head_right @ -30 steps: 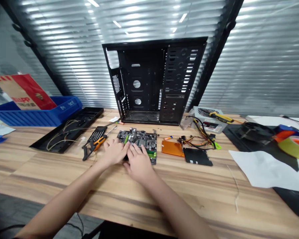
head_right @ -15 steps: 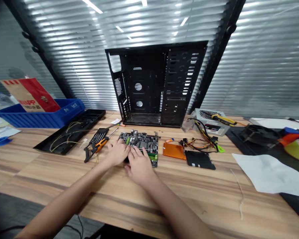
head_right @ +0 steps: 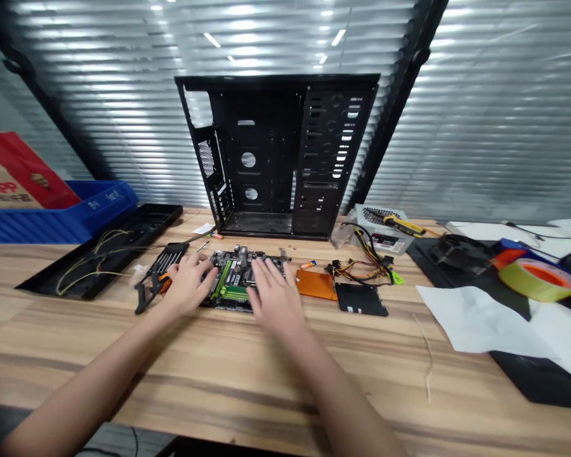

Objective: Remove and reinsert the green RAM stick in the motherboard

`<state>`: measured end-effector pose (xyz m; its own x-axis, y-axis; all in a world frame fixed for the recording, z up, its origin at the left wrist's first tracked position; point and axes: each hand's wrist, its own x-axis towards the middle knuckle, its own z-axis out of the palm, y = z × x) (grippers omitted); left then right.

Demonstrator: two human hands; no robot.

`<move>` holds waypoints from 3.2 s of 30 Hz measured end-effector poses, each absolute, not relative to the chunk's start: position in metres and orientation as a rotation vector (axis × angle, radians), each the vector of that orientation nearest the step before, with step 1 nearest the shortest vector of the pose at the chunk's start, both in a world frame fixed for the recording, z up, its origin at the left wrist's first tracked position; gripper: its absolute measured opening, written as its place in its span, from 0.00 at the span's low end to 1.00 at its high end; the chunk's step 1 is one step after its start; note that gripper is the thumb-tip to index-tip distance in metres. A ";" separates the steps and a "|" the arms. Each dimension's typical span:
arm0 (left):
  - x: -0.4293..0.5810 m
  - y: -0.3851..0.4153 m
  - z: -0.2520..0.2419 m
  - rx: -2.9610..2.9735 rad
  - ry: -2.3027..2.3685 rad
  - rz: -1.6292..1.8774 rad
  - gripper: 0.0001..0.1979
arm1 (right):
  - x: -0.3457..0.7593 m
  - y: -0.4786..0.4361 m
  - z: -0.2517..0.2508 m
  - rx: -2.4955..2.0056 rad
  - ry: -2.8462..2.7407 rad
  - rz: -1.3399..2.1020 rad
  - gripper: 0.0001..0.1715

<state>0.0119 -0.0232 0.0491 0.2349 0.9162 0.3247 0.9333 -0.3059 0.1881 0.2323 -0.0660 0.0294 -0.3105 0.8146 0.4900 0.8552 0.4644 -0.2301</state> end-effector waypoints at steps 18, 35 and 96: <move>-0.003 -0.016 0.056 -2.763 -1.218 -0.503 0.10 | 0.297 -0.045 0.041 -1.459 -1.813 0.147 0.19; -0.011 -0.010 0.055 -2.860 -1.155 -0.348 0.12 | 0.326 -0.043 0.041 -1.524 -2.118 0.675 0.19; -0.008 -0.012 0.061 -2.864 -1.238 -0.275 0.14 | 0.333 -0.048 0.047 -1.957 -2.165 0.156 0.37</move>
<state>-0.0076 -0.0124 0.0610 0.6724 0.7218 0.1642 0.7234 -0.6877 0.0608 0.3332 -0.0475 0.0472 -0.0901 0.9919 0.0898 0.9687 0.1082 -0.2234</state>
